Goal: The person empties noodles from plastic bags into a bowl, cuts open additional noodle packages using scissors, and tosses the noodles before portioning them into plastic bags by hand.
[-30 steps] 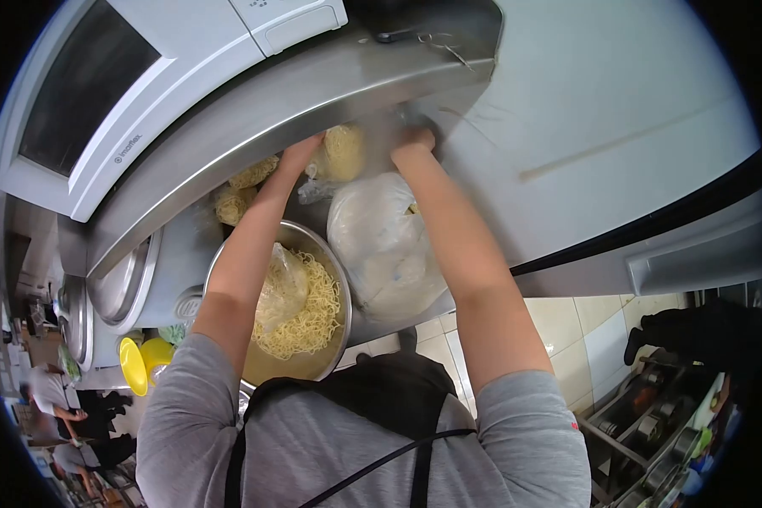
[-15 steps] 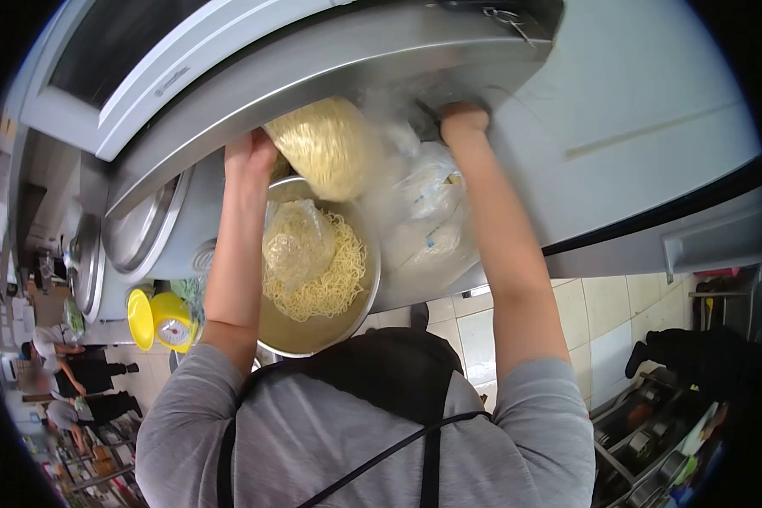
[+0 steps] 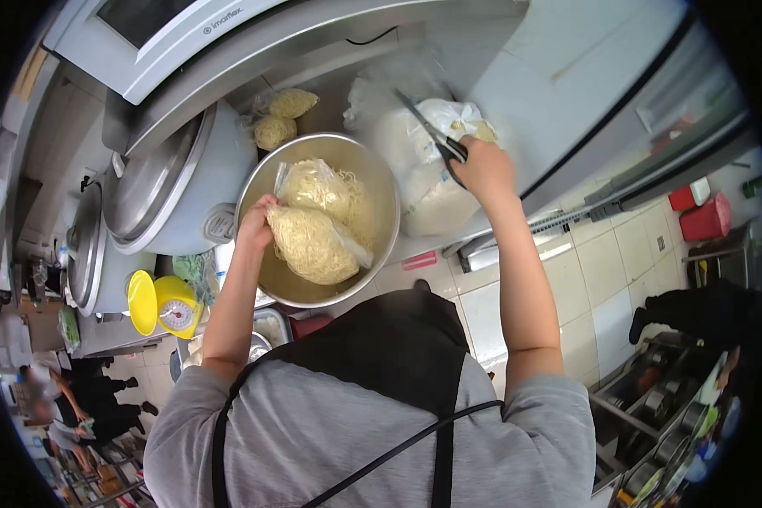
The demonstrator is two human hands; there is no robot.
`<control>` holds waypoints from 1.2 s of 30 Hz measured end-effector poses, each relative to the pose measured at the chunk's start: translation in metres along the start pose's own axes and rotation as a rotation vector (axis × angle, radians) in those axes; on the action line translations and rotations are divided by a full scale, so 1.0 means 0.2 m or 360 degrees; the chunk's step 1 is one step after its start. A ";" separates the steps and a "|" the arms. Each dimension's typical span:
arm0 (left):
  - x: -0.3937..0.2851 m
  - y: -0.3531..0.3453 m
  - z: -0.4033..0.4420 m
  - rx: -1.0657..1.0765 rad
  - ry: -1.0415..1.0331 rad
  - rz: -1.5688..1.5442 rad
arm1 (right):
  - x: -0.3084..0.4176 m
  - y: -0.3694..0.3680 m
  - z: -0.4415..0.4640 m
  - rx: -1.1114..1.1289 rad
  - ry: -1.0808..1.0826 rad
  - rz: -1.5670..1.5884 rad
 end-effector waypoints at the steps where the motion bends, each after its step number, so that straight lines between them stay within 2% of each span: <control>1: 0.02 0.05 -0.01 0.0052 0.0051 0.0209 | 0.02 0.00 -0.07 0.0082 -0.0008 0.0016; 2: -0.01 0.01 -0.04 0.0068 0.0065 0.0212 | 0.04 0.01 -0.14 0.0163 -0.0015 0.0034; 4: -0.12 -0.07 -0.10 -0.0057 -0.0062 0.1401 | 0.09 0.03 -0.27 0.0123 -0.0026 0.0104; 5: -0.16 -0.10 -0.12 -0.0108 -0.0035 0.1734 | 0.11 0.05 -0.32 0.0146 -0.0057 0.0109; 6: -0.18 -0.13 -0.17 -0.0102 -0.0039 0.1729 | 0.14 0.06 -0.37 0.0164 -0.0088 0.0113; 8: -0.19 -0.32 -0.34 0.0082 -0.1610 0.2792 | 0.18 0.08 -0.44 0.0173 -0.0086 0.0164; 10: -0.06 -0.55 -0.49 0.0511 -0.1563 0.2779 | 0.19 0.08 -0.49 0.0202 -0.0056 0.0209; 12: 0.14 -0.63 -0.54 0.0926 -0.1735 0.3105 | 0.20 0.07 -0.50 0.0232 -0.0037 0.0216; 14: 0.33 -0.64 -0.50 0.0917 -0.1542 0.3255 | 0.22 0.07 -0.50 0.0249 0.0010 0.0240; 17: 0.38 -0.64 -0.44 0.0783 -0.1505 0.3529 | 0.19 0.07 -0.49 0.0245 0.0069 0.0288; 21: 0.37 -0.61 -0.45 0.0681 -0.1500 0.3480 | 0.16 0.06 -0.48 0.0250 0.0150 0.0302; 23: 0.27 -0.56 -0.47 0.0597 -0.1165 0.2965 | 0.13 0.06 -0.48 0.0224 0.0241 0.0423; 25: 0.14 -0.47 -0.45 0.0340 -0.0806 0.2135 | 0.10 0.06 -0.49 0.0235 0.0329 0.0604; 26: 0.05 -0.47 -0.47 0.0283 -0.0739 0.2074 | 0.09 0.06 -0.50 0.0240 0.0347 0.0612; 28: -0.14 -0.51 -0.55 0.0208 -0.0671 0.2014 | 0.08 0.04 -0.50 0.0128 0.0655 0.0721; 30: -0.23 -0.54 -0.61 0.0226 -0.0536 0.1867 | 0.09 0.02 -0.50 0.0219 0.0725 0.0659; 32: -0.18 -0.47 -0.58 0.0255 -0.0598 0.1747 | 0.12 0.01 -0.52 0.0188 0.0987 0.0597; 34: -0.10 -0.41 -0.56 0.0099 -0.0416 0.1940 | 0.15 -0.01 -0.54 0.0285 0.1027 0.0605; 36: -0.06 -0.41 -0.55 0.0126 -0.0417 0.1976 | 0.17 -0.04 -0.54 0.0324 0.1152 0.0331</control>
Point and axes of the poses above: each hand's wrist, its own z-axis towards the middle knuckle, its own y-axis out of the back of the hand, x = y × z, the point moved 1 cm from there along z, towards the middle knuckle, and after that the axes turned 3 degrees about -z, right-handed, at the moved point
